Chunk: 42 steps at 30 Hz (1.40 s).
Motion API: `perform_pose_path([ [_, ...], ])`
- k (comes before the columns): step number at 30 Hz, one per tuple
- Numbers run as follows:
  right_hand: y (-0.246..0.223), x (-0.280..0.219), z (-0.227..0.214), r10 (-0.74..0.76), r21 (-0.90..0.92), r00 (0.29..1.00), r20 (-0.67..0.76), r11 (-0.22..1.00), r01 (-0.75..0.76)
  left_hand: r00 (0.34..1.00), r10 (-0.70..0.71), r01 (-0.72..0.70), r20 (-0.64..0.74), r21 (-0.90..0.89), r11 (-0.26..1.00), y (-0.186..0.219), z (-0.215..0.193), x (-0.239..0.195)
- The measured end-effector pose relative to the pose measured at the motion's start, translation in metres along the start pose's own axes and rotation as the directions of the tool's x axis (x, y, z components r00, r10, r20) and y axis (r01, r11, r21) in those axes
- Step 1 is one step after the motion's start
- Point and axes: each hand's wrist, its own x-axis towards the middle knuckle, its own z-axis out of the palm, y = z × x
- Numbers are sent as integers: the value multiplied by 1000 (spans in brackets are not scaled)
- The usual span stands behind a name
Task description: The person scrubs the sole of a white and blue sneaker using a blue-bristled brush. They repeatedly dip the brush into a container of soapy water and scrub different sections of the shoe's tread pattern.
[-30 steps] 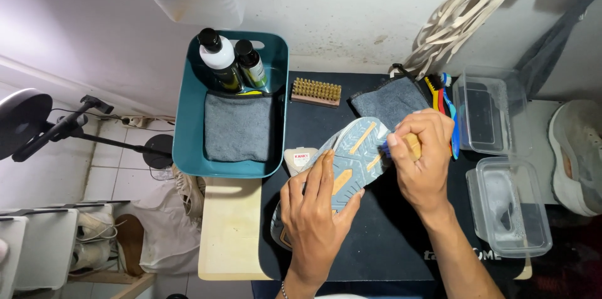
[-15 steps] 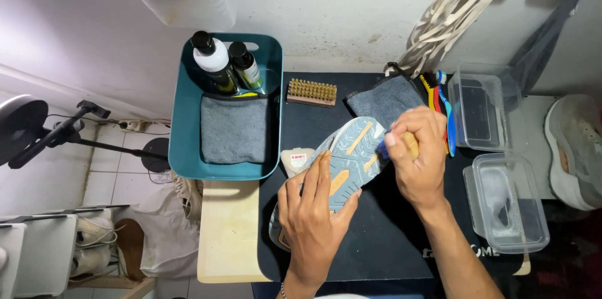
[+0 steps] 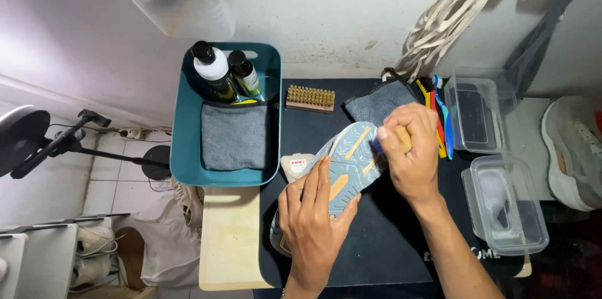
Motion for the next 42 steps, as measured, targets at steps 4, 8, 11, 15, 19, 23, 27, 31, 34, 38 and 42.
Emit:
perform_pose_path([
  [4,-31,-17,3,-350,-15,932,91,936,353,1000,13,-14,-26,-18,1000,-2,0,2],
  [8,-12,-6,7,-464,25,880,103,886,464,1000,-3,3,0,-47,999,-1,-1,2],
  [11,11,11,6,-222,41,972,77,975,220,1000,-1,1,15,-10,1000,-2,1,2],
  [15,-8,16,3,-224,-38,972,66,973,227,1000,1,-1,5,6,1000,-1,4,-2],
  [19,-34,-8,15,-425,-97,900,95,896,433,1000,1,-2,-13,-24,1000,1,3,2],
  [23,-16,3,14,-475,-35,879,42,878,477,1000,4,-4,-30,-14,1000,-1,2,1],
  [27,20,17,14,-97,54,994,44,994,94,1000,1,-2,30,22,1000,-1,2,0],
  [31,-18,13,11,-188,-39,982,12,981,188,1000,9,-9,-9,38,999,3,4,-2],
  [34,-32,-1,15,-401,-83,908,122,907,412,997,52,-51,-53,13,999,4,4,-3],
  [38,-8,16,10,-383,11,921,69,923,384,999,39,-38,-10,41,998,0,7,-5],
  [42,25,30,16,94,58,989,112,993,-101,1000,17,-17,4,67,998,2,8,-6],
])
